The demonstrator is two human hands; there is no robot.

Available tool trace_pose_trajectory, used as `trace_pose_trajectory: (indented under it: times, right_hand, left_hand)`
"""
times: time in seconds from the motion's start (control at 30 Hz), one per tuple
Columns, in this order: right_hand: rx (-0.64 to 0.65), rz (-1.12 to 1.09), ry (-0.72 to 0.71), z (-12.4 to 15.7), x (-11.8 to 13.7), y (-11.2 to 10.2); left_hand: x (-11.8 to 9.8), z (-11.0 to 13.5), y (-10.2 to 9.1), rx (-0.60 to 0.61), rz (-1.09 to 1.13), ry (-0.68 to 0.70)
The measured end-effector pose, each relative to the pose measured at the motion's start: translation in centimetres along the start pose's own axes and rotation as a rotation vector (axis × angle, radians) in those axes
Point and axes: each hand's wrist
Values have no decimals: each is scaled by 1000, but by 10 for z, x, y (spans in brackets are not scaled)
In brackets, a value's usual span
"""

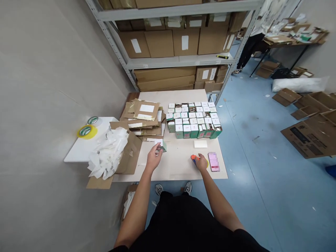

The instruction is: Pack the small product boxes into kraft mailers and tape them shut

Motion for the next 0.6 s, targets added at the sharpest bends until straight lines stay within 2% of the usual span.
trace_pose_trajectory:
  times: [0.13, 0.27, 0.43, 0.6]
  right_hand:
    - [63, -376, -176, 1, 64, -19]
    - [188, -506, -361, 18, 144, -23]
    - [316, -440, -533, 42, 235, 0]
    - [344, -398, -627, 45, 308, 38]
  left_hand:
    - [-7, -12, -2, -25, 41, -6]
    - [-9, -23, -14, -60, 70, -5]
    - [10, -43, -56, -171, 88, -27]
    - [49, -75, -104, -233, 127, -50]
Point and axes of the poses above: each hand's wrist, its own z-axis away from the middle knuckle, its own y-axis out of the palm, x = y × z, and after that the axes turned 13 degrees about y, right-handed
